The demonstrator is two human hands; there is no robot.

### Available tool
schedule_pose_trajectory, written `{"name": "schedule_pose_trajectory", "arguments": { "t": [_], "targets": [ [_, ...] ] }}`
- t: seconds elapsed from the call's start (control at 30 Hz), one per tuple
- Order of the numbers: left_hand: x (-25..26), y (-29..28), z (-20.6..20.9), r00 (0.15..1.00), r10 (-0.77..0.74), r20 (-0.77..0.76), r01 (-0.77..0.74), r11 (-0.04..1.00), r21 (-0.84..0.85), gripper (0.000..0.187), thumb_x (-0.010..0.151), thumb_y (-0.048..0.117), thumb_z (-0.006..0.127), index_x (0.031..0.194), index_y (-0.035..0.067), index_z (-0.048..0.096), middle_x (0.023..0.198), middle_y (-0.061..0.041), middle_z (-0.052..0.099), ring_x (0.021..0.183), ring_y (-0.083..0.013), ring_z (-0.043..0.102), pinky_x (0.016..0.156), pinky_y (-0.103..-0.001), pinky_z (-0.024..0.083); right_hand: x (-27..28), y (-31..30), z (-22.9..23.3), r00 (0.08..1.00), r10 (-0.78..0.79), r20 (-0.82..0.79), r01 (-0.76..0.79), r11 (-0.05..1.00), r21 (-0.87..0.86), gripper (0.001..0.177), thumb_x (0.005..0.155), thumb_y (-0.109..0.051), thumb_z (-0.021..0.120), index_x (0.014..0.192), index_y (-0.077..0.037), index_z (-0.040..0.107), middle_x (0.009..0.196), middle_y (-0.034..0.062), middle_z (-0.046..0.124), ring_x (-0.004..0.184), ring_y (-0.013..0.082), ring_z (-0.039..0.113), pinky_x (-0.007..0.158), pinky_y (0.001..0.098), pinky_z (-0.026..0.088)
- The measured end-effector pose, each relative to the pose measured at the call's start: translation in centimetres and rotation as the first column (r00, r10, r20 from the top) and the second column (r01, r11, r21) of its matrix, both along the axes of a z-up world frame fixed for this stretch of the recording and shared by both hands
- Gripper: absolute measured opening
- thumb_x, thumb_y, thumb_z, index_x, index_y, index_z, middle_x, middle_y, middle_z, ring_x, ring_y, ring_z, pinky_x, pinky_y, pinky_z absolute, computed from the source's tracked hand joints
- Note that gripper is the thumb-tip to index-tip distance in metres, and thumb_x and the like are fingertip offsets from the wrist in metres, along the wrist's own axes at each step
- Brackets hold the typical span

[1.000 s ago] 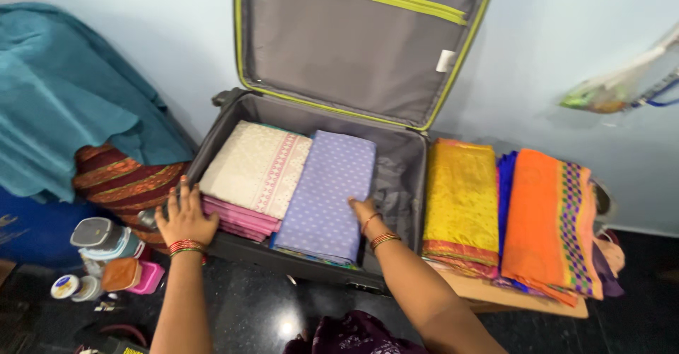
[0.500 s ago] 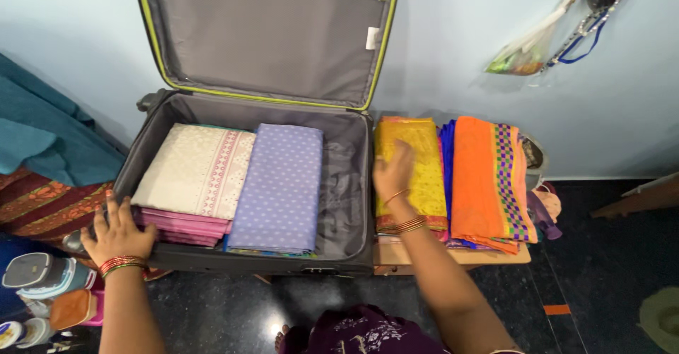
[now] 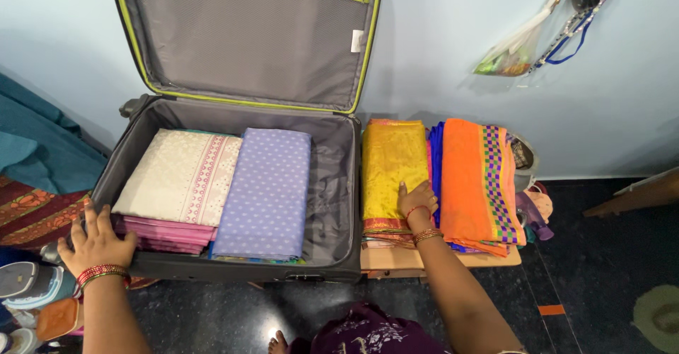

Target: The person packs garments into a suitcase by taking folded cloths from a stack and placing them into the suitcase one at a time.

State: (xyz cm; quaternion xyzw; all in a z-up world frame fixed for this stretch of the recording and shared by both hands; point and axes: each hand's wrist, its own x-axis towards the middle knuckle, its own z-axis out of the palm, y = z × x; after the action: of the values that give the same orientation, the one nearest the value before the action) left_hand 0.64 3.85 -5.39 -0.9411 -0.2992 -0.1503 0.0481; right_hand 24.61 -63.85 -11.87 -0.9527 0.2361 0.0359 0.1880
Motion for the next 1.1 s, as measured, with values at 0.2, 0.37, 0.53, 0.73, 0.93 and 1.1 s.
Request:
{"name": "schedule_pose_trajectory", "arguments": {
  "t": [0.2,0.37,0.53,0.73,0.93,1.1],
  "targets": [
    [0.2,0.1,0.2,0.999,0.017,-0.029,-0.016,1.0,0.009,0.09,0.076,0.053,0.06,0.16,0.029,0.039,0.176,0.005,0.02,0.153,-0.025,0.029,0.118,-0.06,0.02,-6.6,4.3,1.7,0.782,0.612,-0.119,-0.623,0.756,-0.2,0.073,0.101,-0.061,0.033,0.165,-0.031,0.013,0.172,0.0122,-0.002,0.157,0.0373,-0.002,0.124,0.0619,0.004],
    [0.0,-0.5,0.9,0.999,0.017,-0.04,-0.018,1.0,-0.012,0.089,0.076,0.053,0.062,0.159,0.029,0.039,0.177,0.005,0.019,0.153,-0.0248,0.029,0.119,-0.06,0.02,-9.9,4.9,5.9,0.63,0.757,-0.176,-0.777,0.606,-0.173,0.084,0.092,-0.063,0.052,0.163,-0.038,0.013,0.173,0.0099,-0.005,0.158,0.0358,-0.007,0.121,0.066,0.0],
    [0.0,-0.6,1.2,0.999,0.007,-0.034,-0.008,1.0,-0.018,0.09,0.075,0.053,0.063,0.158,0.029,0.039,0.176,0.005,0.019,0.153,-0.0244,0.029,0.118,-0.06,0.02,-11.2,6.0,9.8,0.609,0.718,-0.338,-0.793,0.557,-0.248,0.109,0.082,-0.057,0.073,0.165,-0.03,0.007,0.172,0.0144,-0.003,0.157,0.0373,-0.005,0.122,0.0619,0.004],
    [-0.1,-0.8,1.1,0.999,0.01,-0.044,-0.011,1.0,-0.024,0.09,0.076,0.053,0.065,0.159,0.029,0.04,0.176,0.004,0.02,0.154,-0.0242,0.029,0.119,-0.059,0.02,-10.9,6.4,5.4,0.624,0.736,-0.262,-0.753,0.476,-0.455,0.115,0.084,-0.058,0.074,0.161,-0.003,0.01,0.166,0.0267,0.013,0.155,0.0436,0.009,0.125,0.0569,0.01],
    [-0.2,-0.8,1.0,0.999,0.004,-0.035,-0.004,1.0,0.002,0.09,0.075,0.054,0.065,0.158,0.03,0.041,0.175,0.004,0.021,0.155,-0.023,0.028,0.12,-0.058,0.02,-7.9,3.4,-1.4,0.588,0.749,0.305,-0.625,0.66,-0.416,0.08,0.08,-0.039,0.073,0.147,-0.005,0.045,0.138,0.0215,0.06,0.121,0.0341,0.062,0.104,0.046,0.048],
    [-0.2,-1.0,1.1,0.999,0.001,-0.038,-0.001,1.0,0.007,0.09,0.075,0.055,0.065,0.158,0.029,0.041,0.176,0.004,0.021,0.155,-0.0229,0.028,0.12,-0.058,0.019,-5.8,-0.1,-0.5,0.628,0.37,0.685,-0.422,0.901,-0.1,0.038,0.089,-0.022,0.074,0.124,-0.007,0.072,0.084,0.0186,0.074,0.077,0.0342,0.072,0.07,0.0428,0.057]
  ]
}}
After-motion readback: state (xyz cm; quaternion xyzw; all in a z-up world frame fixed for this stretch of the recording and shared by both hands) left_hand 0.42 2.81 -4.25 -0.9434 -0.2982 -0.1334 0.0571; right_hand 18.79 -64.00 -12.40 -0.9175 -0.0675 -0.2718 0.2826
